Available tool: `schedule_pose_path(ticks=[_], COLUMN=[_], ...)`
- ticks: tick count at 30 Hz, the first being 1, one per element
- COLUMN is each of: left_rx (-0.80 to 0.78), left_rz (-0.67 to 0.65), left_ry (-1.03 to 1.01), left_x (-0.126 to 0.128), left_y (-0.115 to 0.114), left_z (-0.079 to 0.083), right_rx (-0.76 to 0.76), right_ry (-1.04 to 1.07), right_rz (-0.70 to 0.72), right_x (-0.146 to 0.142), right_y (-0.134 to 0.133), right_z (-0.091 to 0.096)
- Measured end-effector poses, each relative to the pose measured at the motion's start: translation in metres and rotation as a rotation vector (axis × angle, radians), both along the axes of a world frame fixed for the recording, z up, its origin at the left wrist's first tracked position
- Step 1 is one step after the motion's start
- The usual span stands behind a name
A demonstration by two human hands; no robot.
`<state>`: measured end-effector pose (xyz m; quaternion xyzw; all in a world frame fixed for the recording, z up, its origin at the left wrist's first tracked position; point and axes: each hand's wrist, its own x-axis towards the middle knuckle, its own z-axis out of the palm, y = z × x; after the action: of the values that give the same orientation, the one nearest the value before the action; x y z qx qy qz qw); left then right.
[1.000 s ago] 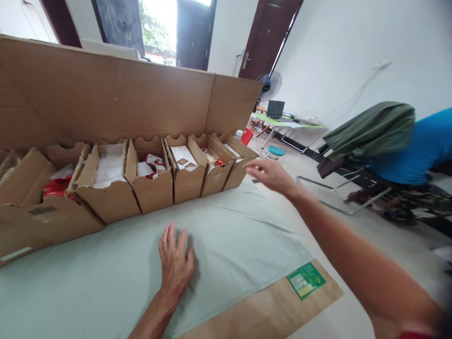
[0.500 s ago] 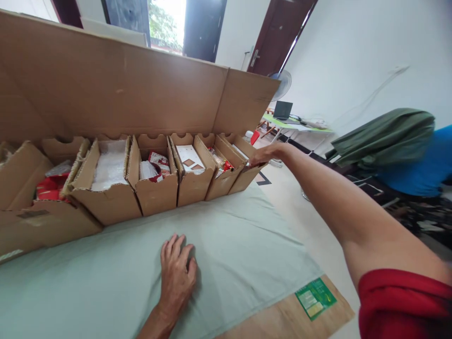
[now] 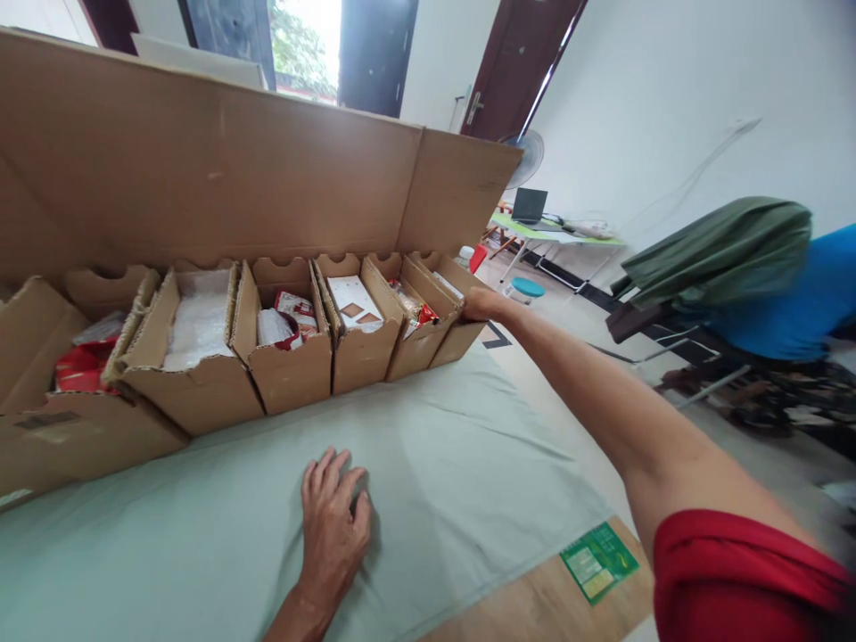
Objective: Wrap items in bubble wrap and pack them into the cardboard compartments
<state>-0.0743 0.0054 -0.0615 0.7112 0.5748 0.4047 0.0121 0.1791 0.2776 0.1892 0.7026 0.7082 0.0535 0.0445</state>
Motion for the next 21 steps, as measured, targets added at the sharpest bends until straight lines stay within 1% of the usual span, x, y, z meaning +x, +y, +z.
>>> schedule_pose_path(ticks=[2, 4, 5, 6, 7, 8, 9, 11, 12, 13, 14, 15, 16, 17, 18, 19, 20, 21], left_rx=[0.000, 0.009, 0.004, -0.015, -0.045, -0.083, -0.122, -0.185, -0.234, -0.310, -0.403, -0.498, -0.586, -0.656, -0.692, -0.690, -0.653, -0.583], left_rz=[-0.002, -0.001, -0.006, -0.016, -0.035, -0.059, -0.090, -0.157, -0.183, -0.203, -0.211, -0.206, -0.194, -0.181, -0.157, -0.110, -0.044, 0.036], left_ry=[-0.032, -0.099, -0.148, -0.207, -0.271, -0.339, -0.415, -0.575, -0.641, -0.684, -0.701, -0.690, -0.661, -0.624, -0.587, -0.544, -0.486, -0.411], left_x=[-0.001, -0.002, -0.003, -0.003, -0.002, -0.001, 0.001, 0.004, 0.005, 0.005, 0.003, 0.000, -0.006, -0.014, -0.023, -0.034, -0.045, -0.056], left_y=[0.000, -0.001, -0.002, -0.004, -0.007, -0.011, -0.014, -0.022, -0.025, -0.028, -0.030, -0.031, -0.032, -0.032, -0.032, -0.030, -0.029, -0.028], left_z=[-0.002, 0.001, 0.005, 0.011, 0.019, 0.029, 0.040, 0.059, 0.068, 0.074, 0.078, 0.081, 0.082, 0.082, 0.081, 0.080, 0.078, 0.077], right_rx=[0.051, 0.223, 0.362, 0.470, 0.512, 0.485, 0.396, 0.136, -0.021, -0.167, -0.252, -0.265, -0.209, -0.104, 0.015, 0.066, 0.019, -0.089], right_ry=[-0.018, 0.018, 0.080, 0.175, 0.281, 0.384, 0.474, 0.625, 0.668, 0.697, 0.722, 0.737, 0.734, 0.714, 0.640, 0.521, 0.383, 0.265], right_rz=[-0.081, -0.107, -0.084, -0.027, 0.048, 0.143, 0.252, 0.464, 0.567, 0.648, 0.690, 0.695, 0.662, 0.596, 0.521, 0.451, 0.395, 0.365], right_x=[0.006, 0.013, 0.014, 0.014, 0.012, 0.006, -0.003, -0.025, -0.036, -0.046, -0.054, -0.060, -0.062, -0.063, -0.062, -0.061, -0.061, -0.062], right_y=[-0.016, -0.045, -0.064, -0.087, -0.112, -0.138, -0.162, -0.203, -0.216, -0.221, -0.220, -0.210, -0.194, -0.172, -0.147, -0.119, -0.093, -0.068], right_z=[0.022, 0.044, 0.052, 0.056, 0.054, 0.048, 0.037, 0.011, -0.001, -0.010, -0.014, -0.013, -0.008, 0.000, 0.009, 0.018, 0.025, 0.029])
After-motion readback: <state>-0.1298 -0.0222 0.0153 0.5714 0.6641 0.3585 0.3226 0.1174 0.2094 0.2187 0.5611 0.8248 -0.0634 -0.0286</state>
